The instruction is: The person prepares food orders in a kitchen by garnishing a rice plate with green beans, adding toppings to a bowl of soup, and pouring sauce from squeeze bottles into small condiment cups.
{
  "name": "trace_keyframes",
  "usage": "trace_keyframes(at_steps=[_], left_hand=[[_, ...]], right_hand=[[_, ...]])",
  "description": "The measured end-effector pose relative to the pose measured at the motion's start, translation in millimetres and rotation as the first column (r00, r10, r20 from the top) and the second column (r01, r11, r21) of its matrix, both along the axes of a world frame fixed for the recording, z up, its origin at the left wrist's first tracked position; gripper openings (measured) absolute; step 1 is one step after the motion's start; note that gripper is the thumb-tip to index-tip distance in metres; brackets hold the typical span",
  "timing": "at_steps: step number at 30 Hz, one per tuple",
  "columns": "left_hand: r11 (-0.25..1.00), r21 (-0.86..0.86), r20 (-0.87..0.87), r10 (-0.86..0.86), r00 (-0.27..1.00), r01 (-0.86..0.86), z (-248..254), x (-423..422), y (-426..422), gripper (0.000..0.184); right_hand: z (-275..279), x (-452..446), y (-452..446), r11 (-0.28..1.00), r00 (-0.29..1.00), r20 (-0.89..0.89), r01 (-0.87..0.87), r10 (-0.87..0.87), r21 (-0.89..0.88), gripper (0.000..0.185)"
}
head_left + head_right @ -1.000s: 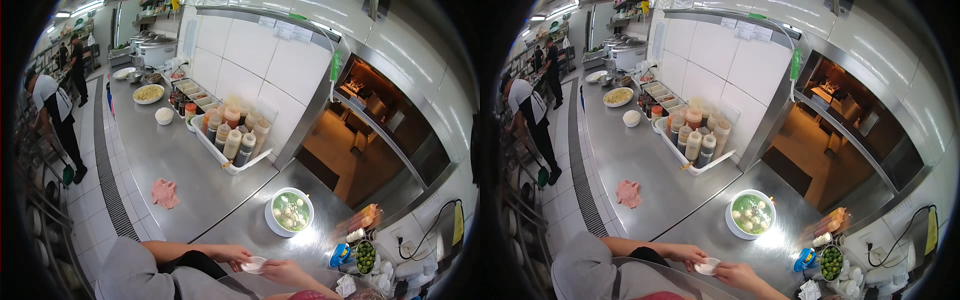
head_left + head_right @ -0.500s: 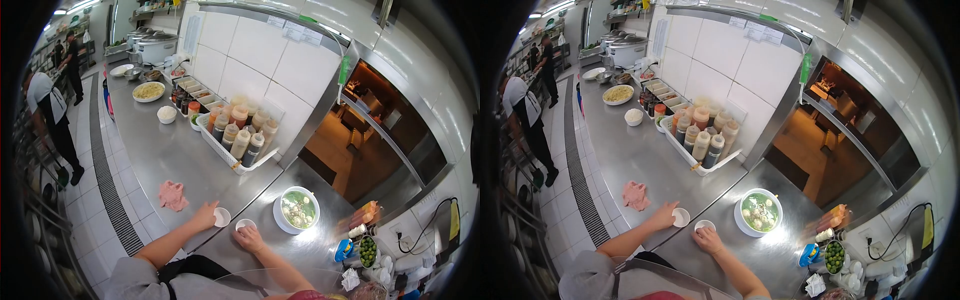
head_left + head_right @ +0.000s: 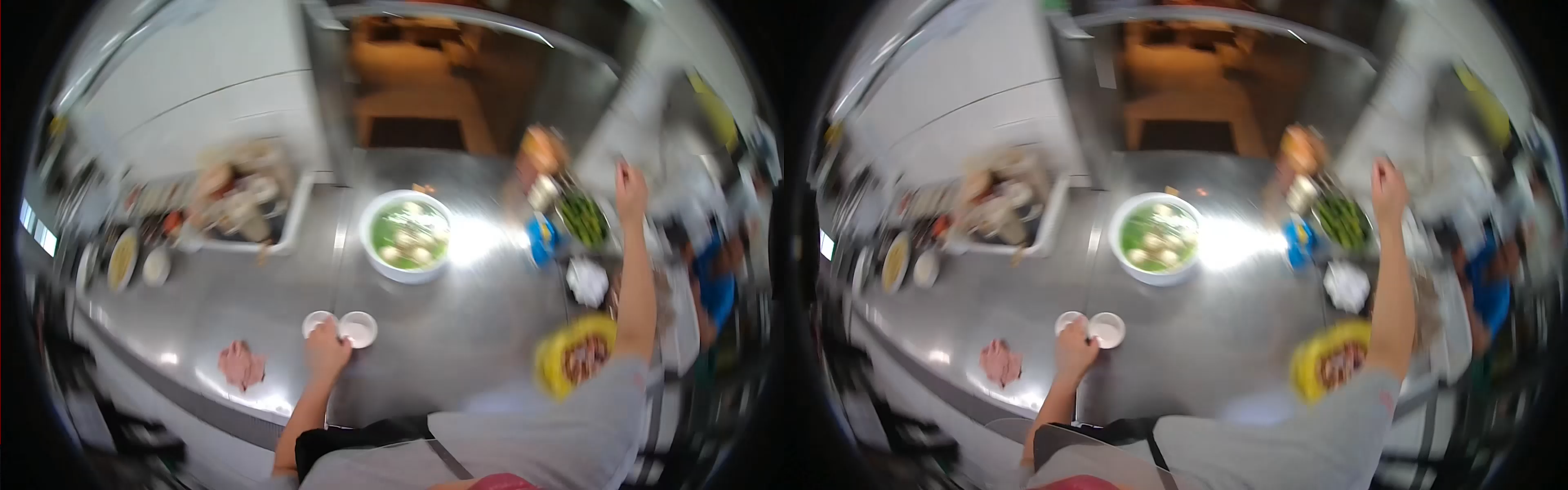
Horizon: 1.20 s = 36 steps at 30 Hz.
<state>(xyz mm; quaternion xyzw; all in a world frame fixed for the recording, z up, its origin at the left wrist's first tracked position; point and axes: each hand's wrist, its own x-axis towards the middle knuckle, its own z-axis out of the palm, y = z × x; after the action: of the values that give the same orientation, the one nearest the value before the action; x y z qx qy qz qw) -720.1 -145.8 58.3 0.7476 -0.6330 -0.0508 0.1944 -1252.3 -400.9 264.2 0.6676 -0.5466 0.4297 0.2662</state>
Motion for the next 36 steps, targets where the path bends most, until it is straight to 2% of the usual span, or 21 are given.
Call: trace_keyframes(at_steps=[1, 2, 3, 5, 6, 7, 8, 9, 12, 13, 15, 17, 19, 26, 28, 31, 35, 36], left_hand=[[0.999, 0.024, -0.056, -0.029, 0.998, 0.03, 9.1, -3.0, -2.7, 0.05], [0.989, 0.07, -0.051, -0.128, 0.99, 0.132, 13.0, -7.9, -4.8, 0.05], [0.992, 0.045, -0.055, -0.112, 0.992, 0.115, 16.3, -10.8, -6.0, 0.046], [0.994, 0.028, -0.053, -0.105, 0.993, 0.107, 15.2, -10.4, -12.2, 0.043], [0.993, 0.054, 0.002, -0.109, 0.994, 0.109, 13.7, -7.9, -12.6, 0.037], [0.992, 0.074, 0.056, -0.107, 0.993, 0.102, 13.2, -7.0, -14.4, 0.032], [0.996, 0.052, 0.032, -0.077, 0.997, 0.075, 15.6, -8.0, -15.2, 0.023], [0.996, 0.058, 0.041, -0.077, 0.996, 0.074, 16.3, -6.7, -17.5, 0.023], [0.994, 0.104, 0.077, -0.055, 0.995, 0.047, 16.9, 4.5, -17.2, 0.024], [0.995, 0.095, 0.081, -0.047, 0.996, 0.039, 17.4, 8.0, -15.9, 0.024], [0.996, 0.087, 0.09, -0.035, 0.995, 0.027, 17.8, 12.5, -15.1, 0.025], [0.997, 0.073, 0.08, 0.0, 0.997, -0.006, 17.1, 14.9, -13.5, 0.025], [0.997, 0.083, 0.082, -0.004, 0.997, -0.003, 15.7, 17.5, -11.7, 0.025], [0.988, 0.151, 0.115, 0.003, 0.993, -0.021, 17.6, 13.0, -16.1, 0.026], [0.986, 0.164, 0.121, -0.014, 0.992, -0.006, 20.9, 14.4, -15.4, 0.026], [0.983, 0.183, 0.091, -0.023, 0.996, 0.006, 22.3, 14.6, -14.2, 0.026], [0.987, 0.163, 0.097, -0.008, 0.995, -0.008, 22.3, 11.5, -14.7, 0.026], [0.986, 0.165, 0.107, -0.004, 0.994, -0.013, 23.0, 10.4, -15.3, 0.025]], right_hand=[[-6.5, -61.9, -14.5, 0.997, 0.998, 0.068, 0.01, -0.016, 0.083, 0.017], [-11.6, -93.6, -9.0, 0.971, 0.976, 0.095, 0.18, -0.196, 0.155, 0.017], [-23.0, -123.4, -9.5, 0.952, 0.959, 0.06, 0.266, -0.277, 0.153, 0.015], [-49.9, -165.0, -7.9, 0.878, 0.926, -0.005, 0.359, -0.378, 0.317, 0.018], [-68.3, -176.7, -9.7, 0.867, 0.92, 0.0, 0.369, -0.392, 0.336, 0.018], [-84.4, -185.3, -14.8, 0.823, 0.926, -0.065, 0.36, -0.371, 0.439, 0.017], [-96.7, -186.1, -18.4, 0.772, 0.934, -0.121, 0.347, -0.337, 0.533, 0.017], [-106.5, -188.1, -21.5, 0.769, 0.935, -0.113, 0.342, -0.336, 0.54, 0.017], [-145.0, -193.9, -32.6, 0.504, 0.88, -0.208, 0.422, -0.426, 0.754, 0.022], [-155.1, -196.6, -39.5, 0.507, 0.889, -0.199, 0.405, -0.412, 0.761, 0.022], [-168.6, -200.0, -48.7, 0.55, 0.86, -0.128, 0.423, -0.494, 0.72, 0.027], [-174.3, -208.7, -53.1, 0.537, 0.856, -0.121, 0.419, -0.503, 0.732, 0.027], [-177.5, -215.8, -52.8, 0.496, 0.862, -0.267, 0.473, -0.43, 0.728, 0.021], [-159.3, -186.3, -46.2, 0.596, 0.898, -0.269, 0.434, -0.348, 0.676, 0.014], [-158.8, -189.4, -51.6, 0.558, 0.864, -0.41, 0.502, -0.292, 0.661, 0.017], [-163.2, -191.8, -54.3, 0.595, 0.846, -0.477, 0.514, -0.236, 0.617, 0.014], [-174.0, -205.7, -63.5, 0.556, 0.863, -0.437, 0.5, -0.254, 0.664, 0.013], [-167.4, -202.1, -57.4, 0.568, 0.901, -0.343, 0.434, -0.267, 0.699, 0.013]])
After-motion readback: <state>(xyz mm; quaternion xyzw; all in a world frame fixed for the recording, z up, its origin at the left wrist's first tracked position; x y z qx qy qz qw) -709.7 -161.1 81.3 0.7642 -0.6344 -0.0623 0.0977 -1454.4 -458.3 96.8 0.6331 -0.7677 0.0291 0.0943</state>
